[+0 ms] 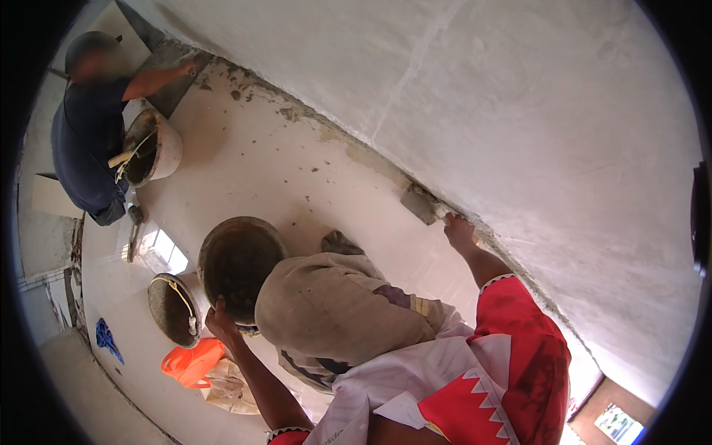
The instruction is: The person scoops wet cement from a pile into a bucket using a trowel, then carries the bucket into a room and applies the cement along the floor edge near a wall. Another person is also working nearby with a separate bucket.
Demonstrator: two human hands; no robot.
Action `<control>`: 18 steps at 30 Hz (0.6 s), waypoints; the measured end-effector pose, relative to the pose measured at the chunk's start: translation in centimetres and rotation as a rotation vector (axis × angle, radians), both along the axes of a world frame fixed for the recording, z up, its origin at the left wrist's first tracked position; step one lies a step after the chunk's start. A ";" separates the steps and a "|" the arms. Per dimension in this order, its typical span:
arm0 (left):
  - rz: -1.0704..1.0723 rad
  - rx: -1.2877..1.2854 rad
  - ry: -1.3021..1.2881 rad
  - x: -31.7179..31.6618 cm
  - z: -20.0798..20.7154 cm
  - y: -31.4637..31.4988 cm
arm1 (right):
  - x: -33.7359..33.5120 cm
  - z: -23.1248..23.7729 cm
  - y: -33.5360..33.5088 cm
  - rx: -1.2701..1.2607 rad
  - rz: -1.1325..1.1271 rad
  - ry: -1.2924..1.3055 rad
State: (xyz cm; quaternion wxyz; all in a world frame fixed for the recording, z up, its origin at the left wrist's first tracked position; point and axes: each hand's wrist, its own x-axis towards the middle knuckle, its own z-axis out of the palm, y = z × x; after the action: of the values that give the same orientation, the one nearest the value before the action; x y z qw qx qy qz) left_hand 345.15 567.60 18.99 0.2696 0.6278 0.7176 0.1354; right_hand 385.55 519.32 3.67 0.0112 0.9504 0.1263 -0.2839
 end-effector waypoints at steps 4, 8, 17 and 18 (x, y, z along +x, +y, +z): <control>0.000 -0.026 0.020 0.5 0.6 -0.5 | -1.6 0.1 2.0 0.034 -0.067 -0.071; -0.015 -0.007 0.082 0.6 0.7 -0.9 | -2.6 1.8 2.9 0.086 -0.094 -0.090; -0.005 0.024 0.020 0.7 0.6 -0.8 | -4.7 4.9 15.3 0.575 0.229 0.000; -0.003 -0.012 0.037 0.7 0.7 -0.7 | -5.5 5.2 17.6 0.663 0.310 -0.003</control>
State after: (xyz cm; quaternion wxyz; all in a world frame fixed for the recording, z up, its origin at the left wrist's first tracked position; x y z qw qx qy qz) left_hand 345.87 566.90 19.70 0.2603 0.6297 0.7221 0.1191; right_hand 380.09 536.89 8.83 -0.2544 0.8724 0.3540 -0.2212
